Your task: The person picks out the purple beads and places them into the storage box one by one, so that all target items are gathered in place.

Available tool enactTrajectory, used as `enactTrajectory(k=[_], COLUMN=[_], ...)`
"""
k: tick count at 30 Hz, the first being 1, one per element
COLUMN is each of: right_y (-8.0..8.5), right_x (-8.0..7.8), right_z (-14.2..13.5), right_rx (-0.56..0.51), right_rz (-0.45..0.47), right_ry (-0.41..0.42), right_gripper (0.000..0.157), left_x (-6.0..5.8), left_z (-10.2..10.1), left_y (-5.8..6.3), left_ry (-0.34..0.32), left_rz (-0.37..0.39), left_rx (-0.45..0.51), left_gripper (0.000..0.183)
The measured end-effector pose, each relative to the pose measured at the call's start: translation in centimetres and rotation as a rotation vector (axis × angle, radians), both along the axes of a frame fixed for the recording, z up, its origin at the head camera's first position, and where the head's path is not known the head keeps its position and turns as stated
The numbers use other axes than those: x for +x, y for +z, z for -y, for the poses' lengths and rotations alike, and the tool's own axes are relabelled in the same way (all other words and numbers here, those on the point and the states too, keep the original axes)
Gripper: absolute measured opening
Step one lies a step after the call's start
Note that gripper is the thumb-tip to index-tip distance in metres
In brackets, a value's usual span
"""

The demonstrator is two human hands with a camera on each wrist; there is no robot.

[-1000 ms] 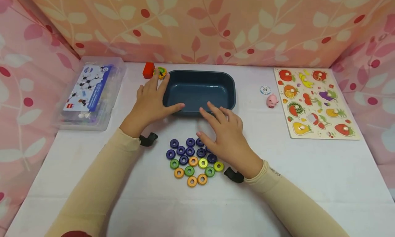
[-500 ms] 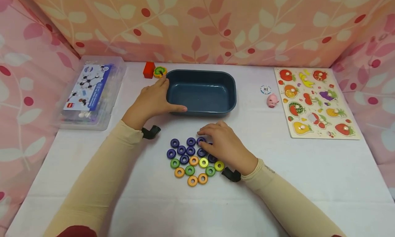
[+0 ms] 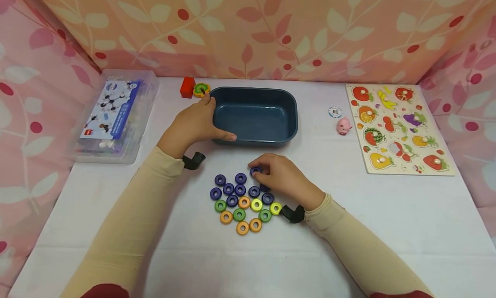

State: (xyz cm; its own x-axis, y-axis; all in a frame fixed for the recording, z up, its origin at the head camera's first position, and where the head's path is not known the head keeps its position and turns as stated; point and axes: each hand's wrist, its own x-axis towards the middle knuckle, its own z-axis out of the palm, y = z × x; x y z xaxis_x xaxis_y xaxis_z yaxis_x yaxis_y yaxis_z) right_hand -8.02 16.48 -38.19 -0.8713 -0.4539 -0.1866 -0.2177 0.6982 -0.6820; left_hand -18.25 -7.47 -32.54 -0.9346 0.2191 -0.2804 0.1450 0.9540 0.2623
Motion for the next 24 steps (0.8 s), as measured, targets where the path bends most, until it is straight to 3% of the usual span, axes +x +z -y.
enactTrajectory(k=[13,24], right_y=[0.4,1.5], right_x=[-0.6,-0.8], right_z=[0.3,0.6], right_rx=[0.023,0.059], right_rz=[0.099,0.087], right_ry=[-0.020,0.025], right_gripper=[0.025,0.025], left_x=[0.0,0.1], left_z=[0.1,0.0], left_y=[0.1,-0.1], left_ry=[0.006,0.030], left_rz=[0.031,0.045], left_rx=[0.032,0.088], left_gripper=[0.138,0.138])
